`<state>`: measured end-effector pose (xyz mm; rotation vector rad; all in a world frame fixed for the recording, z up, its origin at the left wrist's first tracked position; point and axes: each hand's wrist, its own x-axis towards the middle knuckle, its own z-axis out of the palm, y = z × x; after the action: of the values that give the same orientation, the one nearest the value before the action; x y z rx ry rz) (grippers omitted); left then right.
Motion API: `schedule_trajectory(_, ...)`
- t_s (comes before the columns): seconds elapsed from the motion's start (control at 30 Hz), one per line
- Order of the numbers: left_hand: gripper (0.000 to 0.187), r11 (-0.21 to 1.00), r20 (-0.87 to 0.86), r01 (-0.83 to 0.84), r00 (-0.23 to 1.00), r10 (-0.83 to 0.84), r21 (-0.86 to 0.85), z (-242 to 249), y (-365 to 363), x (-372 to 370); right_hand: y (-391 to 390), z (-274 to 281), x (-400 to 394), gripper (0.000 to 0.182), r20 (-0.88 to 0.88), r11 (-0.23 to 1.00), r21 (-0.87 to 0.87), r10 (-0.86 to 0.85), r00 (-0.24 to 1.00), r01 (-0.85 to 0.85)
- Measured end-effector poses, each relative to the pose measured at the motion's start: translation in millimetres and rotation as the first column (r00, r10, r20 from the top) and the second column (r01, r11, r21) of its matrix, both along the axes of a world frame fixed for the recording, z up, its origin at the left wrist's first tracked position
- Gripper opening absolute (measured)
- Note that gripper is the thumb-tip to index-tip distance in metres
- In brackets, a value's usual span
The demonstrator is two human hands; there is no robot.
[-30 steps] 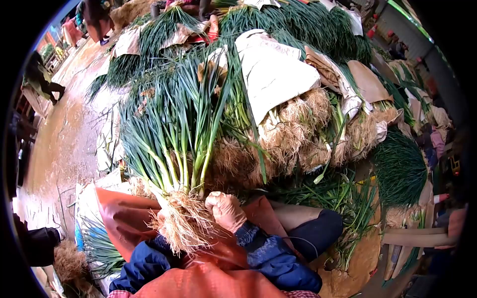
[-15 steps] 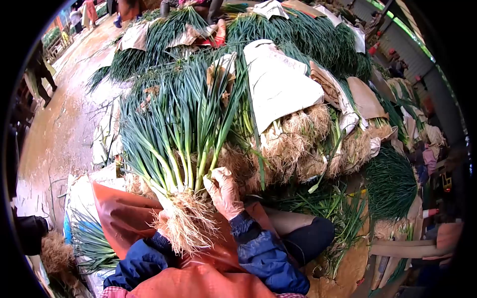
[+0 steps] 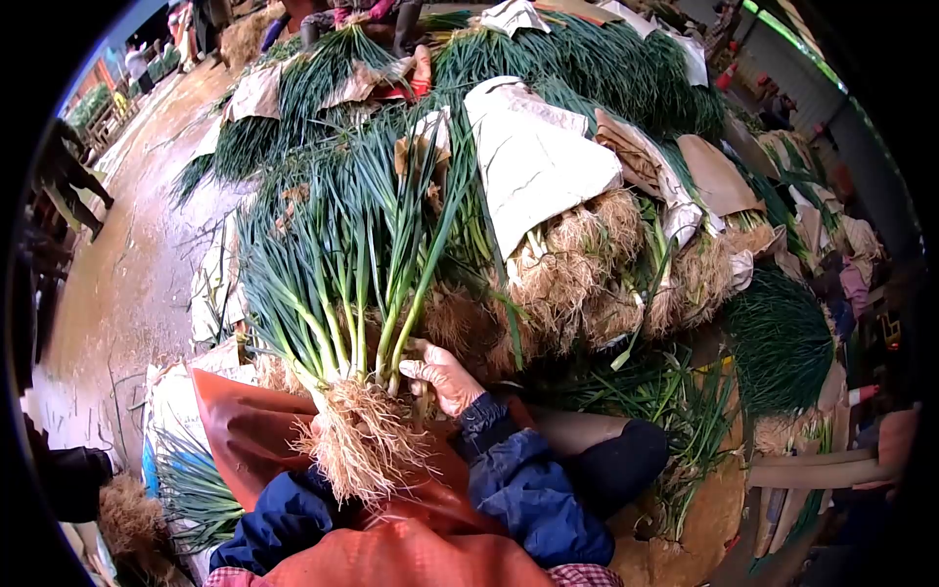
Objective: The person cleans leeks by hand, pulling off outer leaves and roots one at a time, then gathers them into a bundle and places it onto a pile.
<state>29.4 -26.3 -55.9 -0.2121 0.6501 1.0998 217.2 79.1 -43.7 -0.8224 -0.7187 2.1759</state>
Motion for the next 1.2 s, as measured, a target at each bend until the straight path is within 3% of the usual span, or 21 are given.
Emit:
schedule_trajectory(0.03, 0.023, 1.0, -0.004, 0.0, 1.0, 0.0, 0.006, 0.9, 0.5, -2.1, 2.1, -3.5, -9.2, 0.027, -0.079, 0.998, -0.067, 0.008, 0.997, -0.013)
schedule_trajectory(0.13, 0.024, 1.0, 0.013, 0.001, 1.0, -0.001, 0.016, 3.8, -0.7, -3.8, 1.7, -2.5, -10.5, 0.026, -0.177, 0.998, -0.043, 0.032, 0.984, -0.04)
schedule_trajectory(0.17, 0.024, 1.0, 0.018, 0.001, 1.0, -0.001, 0.018, 4.1, -1.6, -2.8, 1.4, 5.2, -8.6, 0.025, -0.06, 0.999, -0.027, 0.017, 0.998, -0.018)
schedule_trajectory(0.23, 0.024, 1.0, 0.022, 0.0, 1.0, -0.001, 0.018, 3.5, -2.0, -1.1, 4.7, 7.0, -11.5, 0.025, -0.05, 0.999, 0.031, 0.01, 0.999, -0.009)
schedule_trajectory(0.27, 0.025, 1.0, 0.024, 0.004, 1.0, -0.005, 0.022, 4.2, -1.2, -0.7, 2.5, -8.0, -13.7, 0.025, -0.023, 0.997, -0.029, -0.071, 0.997, 0.07)
schedule_trajectory(0.37, 0.026, 1.0, 0.024, 0.002, 1.0, -0.003, 0.03, 3.1, -0.1, -0.5, -5.8, -22.5, -5.6, 0.03, -0.039, 0.998, 0.035, -0.041, 0.998, 0.043)
schedule_trajectory(0.43, 0.026, 1.0, 0.038, 0.0, 0.999, -0.001, 0.028, 2.5, 0.1, 0.7, -13.5, -8.4, -4.8, 0.041, 0.04, 0.991, 0.096, -0.096, 0.995, 0.092)
schedule_trajectory(0.5, 0.027, 1.0, 0.048, 0.004, 0.999, -0.006, 0.026, 1.4, 1.4, 2.8, -14.9, 11.7, -0.7, 0.049, -0.082, 0.994, 0.107, -0.021, 0.996, 0.03)
schedule_trajectory(0.53, 0.027, 1.0, 0.056, 0.004, 0.998, -0.006, 0.028, 0.8, 1.4, 4.2, -11.0, 7.5, 6.2, 0.058, -0.093, 0.987, 0.123, 0.116, 0.989, -0.105)
schedule_trajectory(0.57, 0.027, 1.0, 0.061, 0.005, 0.998, -0.006, 0.028, 1.3, 1.3, 4.0, -14.0, 3.8, -1.1, 0.063, -0.083, 0.993, 0.111, 0.048, 0.995, -0.039)
schedule_trajectory(0.67, 0.028, 0.999, 0.062, -0.007, 0.998, 0.005, 0.038, 2.6, 0.9, 2.8, -11.1, -9.7, -17.4, 0.056, -0.075, 0.966, 0.26, 0.02, 0.997, 0.001)
schedule_trajectory(0.7, 0.029, 0.999, 0.069, -0.007, 0.998, 0.005, 0.033, 1.9, 0.9, 3.8, -12.9, -22.1, -20.5, 0.053, 0.035, 0.932, 0.361, -0.007, 0.999, -0.006)
schedule_trajectory(0.77, 0.029, 0.999, 0.085, -0.008, 0.996, 0.005, 0.033, 2.9, -0.2, 4.7, -13.5, -13.2, -18.0, 0.057, 0.452, 0.769, 0.62, -0.184, 0.873, -0.159)
schedule_trajectory(0.8, 0.03, 0.999, 0.094, -0.009, 0.996, 0.005, 0.034, 2.8, -0.5, 5.2, -16.8, -10.1, -13.0, 0.06, 0.557, 0.75, 0.62, -0.215, 0.802, -0.23)
schedule_trajectory(0.83, 0.03, 0.999, 0.104, -0.01, 0.995, 0.006, 0.034, 2.4, -0.2, 5.2, -24.7, 5.2, -11.1, 0.051, 0.659, 0.747, 0.611, -0.297, 0.691, -0.262)
schedule_trajectory(0.97, 0.031, 0.999, 0.132, -0.03, 0.991, 0.026, 0.032, 0.0, -1.5, 2.8, -46.2, 15.1, 6.9, 0.035, 0.709, 0.735, 0.604, -0.317, 0.63, -0.309)
schedule_trajectory(1.03, 0.032, 0.999, 0.147, -0.038, 0.989, 0.032, 0.036, -0.6, -1.4, 1.0, -64.8, 8.1, 29.0, 0.021, 0.76, 0.382, 0.649, -0.366, 0.537, -0.658)
schedule_trajectory(1.1, 0.032, 0.998, 0.156, -0.038, 0.987, 0.031, 0.041, -1.5, 2.3, -0.1, -80.7, 9.2, 39.6, 0.012, 0.956, 0.4, 0.267, -0.228, 0.187, -0.877)
schedule_trajectory(1.13, 0.033, 0.998, 0.165, -0.046, 0.986, 0.038, 0.044, -1.3, -0.3, 0.2, -72.5, -5.6, 55.0, 0.016, 0.961, 0.431, 0.239, -0.234, 0.148, -0.87)
schedule_trajectory(1.17, 0.033, 0.998, 0.167, -0.046, 0.985, 0.038, 0.042, -2.6, 0.9, 0.5, -56.8, 8.0, 57.2, 0.037, 0.951, 0.406, 0.092, -0.308, -0.041, -0.909)
schedule_trajectory(1.2, 0.033, 0.998, 0.168, -0.049, 0.985, 0.04, 0.049, -2.6, 2.5, -0.2, -43.5, 12.6, 55.5, 0.066, 0.929, 0.514, 0.176, -0.368, -0.031, -0.839)
